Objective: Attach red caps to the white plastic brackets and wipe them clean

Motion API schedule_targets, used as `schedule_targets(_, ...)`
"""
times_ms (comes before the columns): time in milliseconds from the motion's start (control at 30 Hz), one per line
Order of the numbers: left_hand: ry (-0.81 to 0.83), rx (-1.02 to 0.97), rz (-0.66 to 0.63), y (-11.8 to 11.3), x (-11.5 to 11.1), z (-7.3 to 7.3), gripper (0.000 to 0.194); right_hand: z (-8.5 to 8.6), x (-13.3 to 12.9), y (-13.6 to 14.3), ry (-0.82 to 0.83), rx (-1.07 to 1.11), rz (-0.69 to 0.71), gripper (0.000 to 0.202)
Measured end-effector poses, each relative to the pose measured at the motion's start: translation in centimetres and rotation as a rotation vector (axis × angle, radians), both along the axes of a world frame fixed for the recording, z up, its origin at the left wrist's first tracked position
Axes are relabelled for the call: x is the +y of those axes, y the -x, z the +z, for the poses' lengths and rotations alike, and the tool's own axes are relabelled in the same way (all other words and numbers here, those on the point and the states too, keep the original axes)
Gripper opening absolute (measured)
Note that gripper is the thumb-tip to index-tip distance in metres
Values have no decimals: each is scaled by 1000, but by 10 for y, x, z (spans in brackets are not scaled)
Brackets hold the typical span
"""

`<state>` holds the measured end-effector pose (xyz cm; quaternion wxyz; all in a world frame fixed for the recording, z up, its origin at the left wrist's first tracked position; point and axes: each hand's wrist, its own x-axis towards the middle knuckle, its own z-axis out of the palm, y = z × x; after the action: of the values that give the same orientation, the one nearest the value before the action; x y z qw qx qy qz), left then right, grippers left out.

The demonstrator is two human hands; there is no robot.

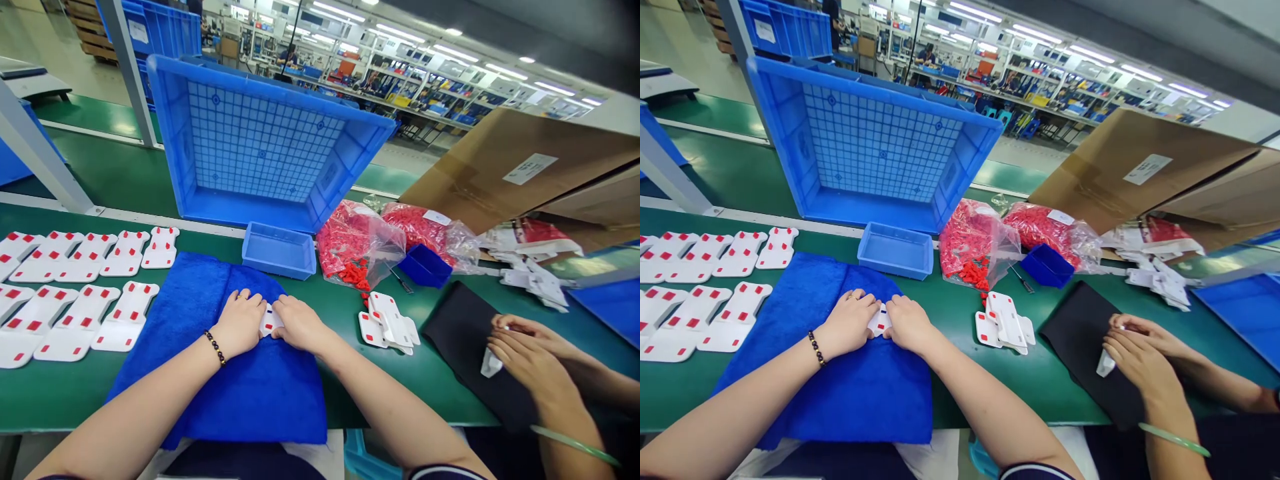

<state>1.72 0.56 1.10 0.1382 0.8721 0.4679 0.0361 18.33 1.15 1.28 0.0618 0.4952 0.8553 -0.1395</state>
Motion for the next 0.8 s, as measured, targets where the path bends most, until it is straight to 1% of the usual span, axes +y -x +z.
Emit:
schedule_targets(200,-3,3,-8,0,4,-6,50,-4,8,-2,81,56,-31,42)
schedule_targets(333,4,-6,21,4,1,-10,54,-3,5,-5,80,102,-22,41)
schedule_targets(467,16,-41,19,9,0,-13,57,-5,1,-14,131,262,-17,45)
schedule_targets(533,20,-55,17,10,0,-13,57,-9,-1,-17,139,368,-48,41)
schedule_targets(600,26,-59,18,10,1,-13,57,-14,-3,-18,114,440,-107,36)
schedule_targets(700,34,-61,25,10,1,-13,58,-24,-4,-13,49,454,-193,34)
schedule_targets(800,38,-68,26,9,2,-13,59,-30,-3,-8,21,430,-243,33)
